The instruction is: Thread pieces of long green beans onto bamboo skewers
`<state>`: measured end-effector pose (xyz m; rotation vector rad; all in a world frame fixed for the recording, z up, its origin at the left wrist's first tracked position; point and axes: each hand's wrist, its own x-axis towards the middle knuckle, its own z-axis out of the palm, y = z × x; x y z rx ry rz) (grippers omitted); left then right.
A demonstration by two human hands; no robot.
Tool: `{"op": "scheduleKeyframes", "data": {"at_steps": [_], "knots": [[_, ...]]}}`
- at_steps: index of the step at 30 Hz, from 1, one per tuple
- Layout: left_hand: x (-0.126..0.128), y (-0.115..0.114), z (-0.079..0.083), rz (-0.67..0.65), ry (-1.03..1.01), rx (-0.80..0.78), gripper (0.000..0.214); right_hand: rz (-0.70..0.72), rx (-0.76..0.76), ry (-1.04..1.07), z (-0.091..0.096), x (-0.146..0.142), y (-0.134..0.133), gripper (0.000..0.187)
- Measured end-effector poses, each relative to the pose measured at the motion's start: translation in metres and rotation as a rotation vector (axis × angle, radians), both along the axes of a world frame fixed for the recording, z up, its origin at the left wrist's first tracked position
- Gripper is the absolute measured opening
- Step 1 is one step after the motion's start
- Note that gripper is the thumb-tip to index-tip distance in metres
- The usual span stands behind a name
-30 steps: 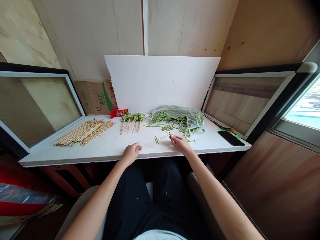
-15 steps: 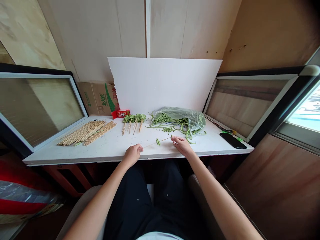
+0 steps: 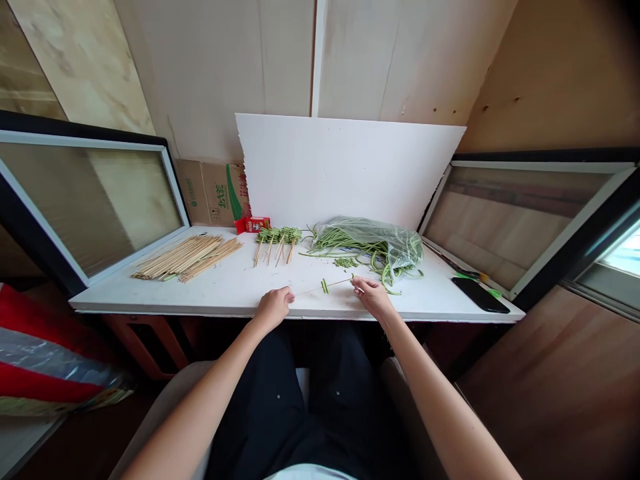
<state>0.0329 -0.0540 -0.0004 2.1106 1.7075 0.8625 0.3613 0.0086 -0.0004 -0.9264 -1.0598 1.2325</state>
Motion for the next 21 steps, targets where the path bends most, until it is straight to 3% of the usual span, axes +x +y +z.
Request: {"op": "scheduleKeyframes", "data": {"at_steps": [21], "knots": [[-0.0017,-0.0028,0.0038,-0.006,0.036,0.006,0.025,-0.041,0.057,-0.131,0.0054,-0.0022,-0.0077,0.044]]}}
